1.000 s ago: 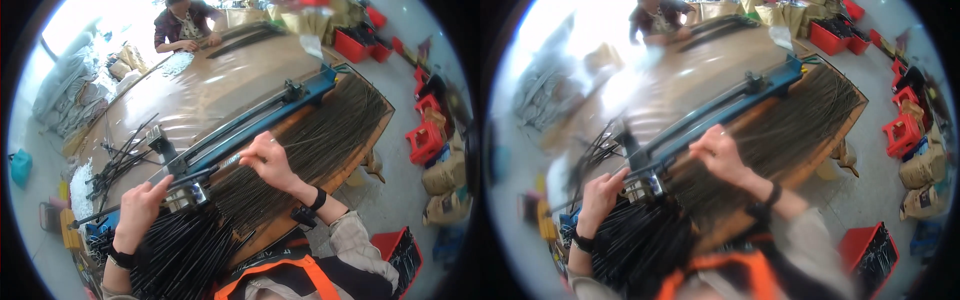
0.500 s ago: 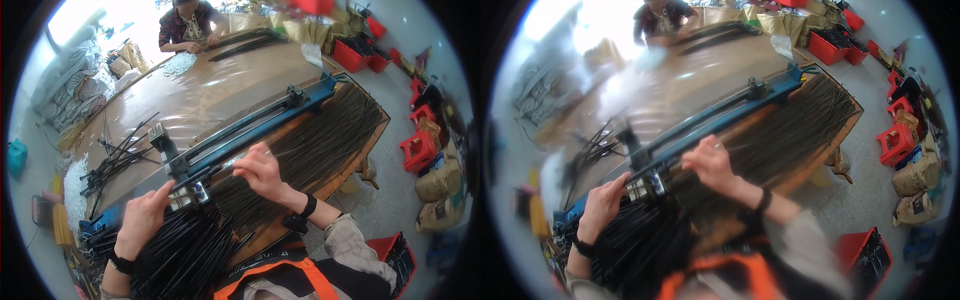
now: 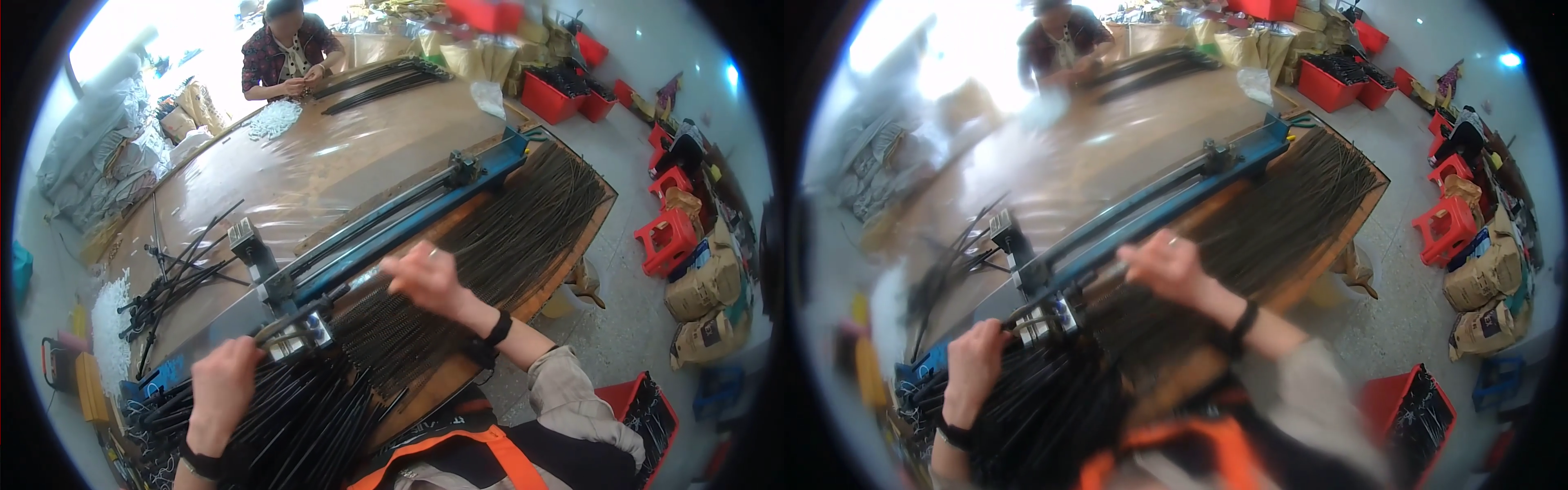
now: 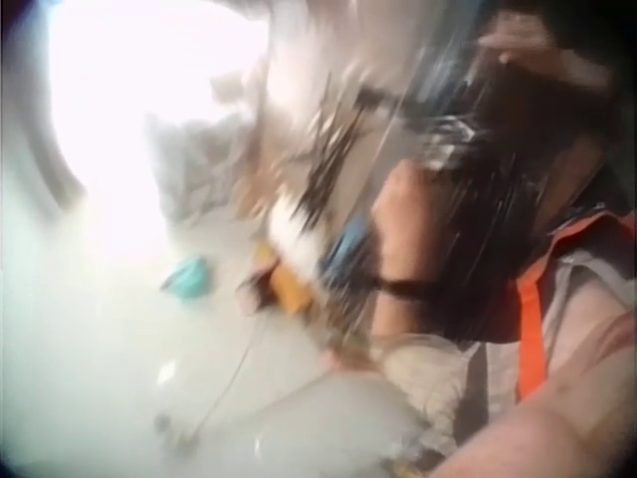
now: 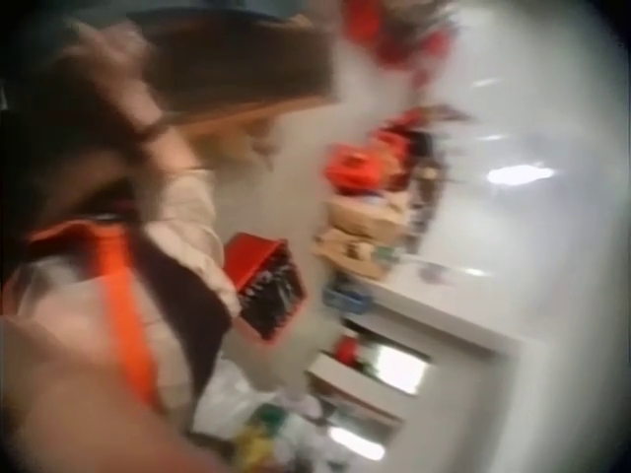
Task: Arranging and inserting industrial metal bristles into an assembly machine on a workbench.
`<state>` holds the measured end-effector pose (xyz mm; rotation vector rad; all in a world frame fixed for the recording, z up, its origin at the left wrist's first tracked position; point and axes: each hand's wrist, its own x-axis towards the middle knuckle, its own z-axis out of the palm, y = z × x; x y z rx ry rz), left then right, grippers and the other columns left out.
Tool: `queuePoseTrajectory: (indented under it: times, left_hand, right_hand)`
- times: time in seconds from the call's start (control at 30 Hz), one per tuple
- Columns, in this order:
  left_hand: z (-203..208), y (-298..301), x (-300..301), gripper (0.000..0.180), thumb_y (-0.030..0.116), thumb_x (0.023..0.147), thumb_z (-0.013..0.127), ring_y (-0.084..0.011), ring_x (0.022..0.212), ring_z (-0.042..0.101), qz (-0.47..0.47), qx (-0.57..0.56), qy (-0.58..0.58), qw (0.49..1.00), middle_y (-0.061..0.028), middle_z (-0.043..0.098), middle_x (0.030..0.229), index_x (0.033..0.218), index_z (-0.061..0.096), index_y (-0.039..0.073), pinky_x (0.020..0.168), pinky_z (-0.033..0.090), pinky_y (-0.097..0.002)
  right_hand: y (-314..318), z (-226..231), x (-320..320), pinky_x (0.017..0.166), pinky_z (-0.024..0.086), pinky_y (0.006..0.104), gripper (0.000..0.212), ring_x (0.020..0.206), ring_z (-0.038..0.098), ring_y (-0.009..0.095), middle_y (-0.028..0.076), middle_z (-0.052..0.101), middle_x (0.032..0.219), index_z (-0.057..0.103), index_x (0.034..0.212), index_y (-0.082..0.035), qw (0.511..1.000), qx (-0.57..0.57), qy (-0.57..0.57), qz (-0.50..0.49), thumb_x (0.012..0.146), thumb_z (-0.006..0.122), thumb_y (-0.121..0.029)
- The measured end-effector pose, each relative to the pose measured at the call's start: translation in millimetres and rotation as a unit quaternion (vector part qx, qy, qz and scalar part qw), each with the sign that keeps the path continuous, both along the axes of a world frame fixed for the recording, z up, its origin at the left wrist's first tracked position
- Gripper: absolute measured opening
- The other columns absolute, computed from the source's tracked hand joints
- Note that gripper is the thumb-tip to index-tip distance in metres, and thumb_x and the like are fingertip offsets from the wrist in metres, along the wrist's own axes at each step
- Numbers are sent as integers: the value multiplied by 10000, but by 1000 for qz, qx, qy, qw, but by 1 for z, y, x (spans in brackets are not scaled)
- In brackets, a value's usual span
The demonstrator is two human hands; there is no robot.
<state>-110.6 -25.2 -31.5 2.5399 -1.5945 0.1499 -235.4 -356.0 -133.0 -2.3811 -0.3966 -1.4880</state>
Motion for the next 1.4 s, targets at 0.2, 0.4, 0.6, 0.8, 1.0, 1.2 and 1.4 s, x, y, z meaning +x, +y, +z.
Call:
queuePoseTrajectory:
  times: [0.2, 0.4, 0.6, 0.8, 1.0, 1.2, 1.4]
  left_hand:
    - [16, -11, -8, 294, 96, 839, 671, -283, 721, 613, -13, -37, -72, 997, -91, 549, 741, 1128, 618, 100, 590, 496, -403]
    - [39, 59, 47, 259, 14, 903, 614, -356, 837, 617, 91, -235, -223, 942, -175, 622, 901, 1162, 612, 32, 696, 498, -420]
    - [70, 68, 61, 232, 46, 954, 596, -343, 850, 638, 114, -247, -176, 946, -192, 652, 944, 1181, 628, 12, 753, 499, -374]
    - [52, 107, 55, 282, 69, 955, 607, -331, 839, 644, 147, -253, -108, 950, -185, 670, 965, 1235, 629, 40, 738, 499, -358]
    - [25, 152, 47, 268, 89, 962, 604, -327, 833, 655, 232, -195, -87, 949, -193, 678, 989, 1223, 636, 41, 738, 511, -356]
    - [12, 147, 59, 262, 97, 961, 606, -334, 821, 657, 209, -213, -84, 951, -195, 679, 990, 1215, 639, 41, 737, 519, -356]
    - [1, 155, 80, 262, 128, 961, 610, -323, 788, 655, 228, -175, -55, 956, -176, 675, 945, 1212, 644, 60, 704, 515, -367]
  right_hand:
    - [23, -9, 11, 527, 443, 300, 274, 619, 551, 182, 31, 584, 713, 697, 1114, -82, 999, 13, 13, 34, 863, 738, -183]
    - [-31, -31, 6, 555, 455, 327, 178, 633, 585, 254, 87, 627, 767, 697, 1063, -75, 988, 66, 80, -113, 904, 689, -155]
    - [21, 5, 92, 660, 485, 262, 181, 688, 626, 136, 60, 653, 738, 682, 1000, -36, 897, 292, 324, 71, 977, 611, -201]
    - [90, 29, 177, 661, 500, 258, 127, 692, 647, 123, 58, 703, 786, 724, 951, -44, 908, 191, 267, 261, 927, 672, -158]
    - [110, 22, 199, 633, 505, 274, 113, 686, 663, 145, 94, 710, 812, 748, 928, -45, 921, 93, 238, 293, 872, 722, -140]
    - [137, 14, 215, 845, 427, 359, 134, 674, 616, 189, 69, 647, 693, 717, 841, -76, 932, -90, 289, 199, 872, 719, -206]
    - [49, 14, 187, 962, 310, 383, 140, 747, 592, 173, 4, 621, 656, 645, 780, -141, 972, -174, 138, 76, 905, 676, -197]
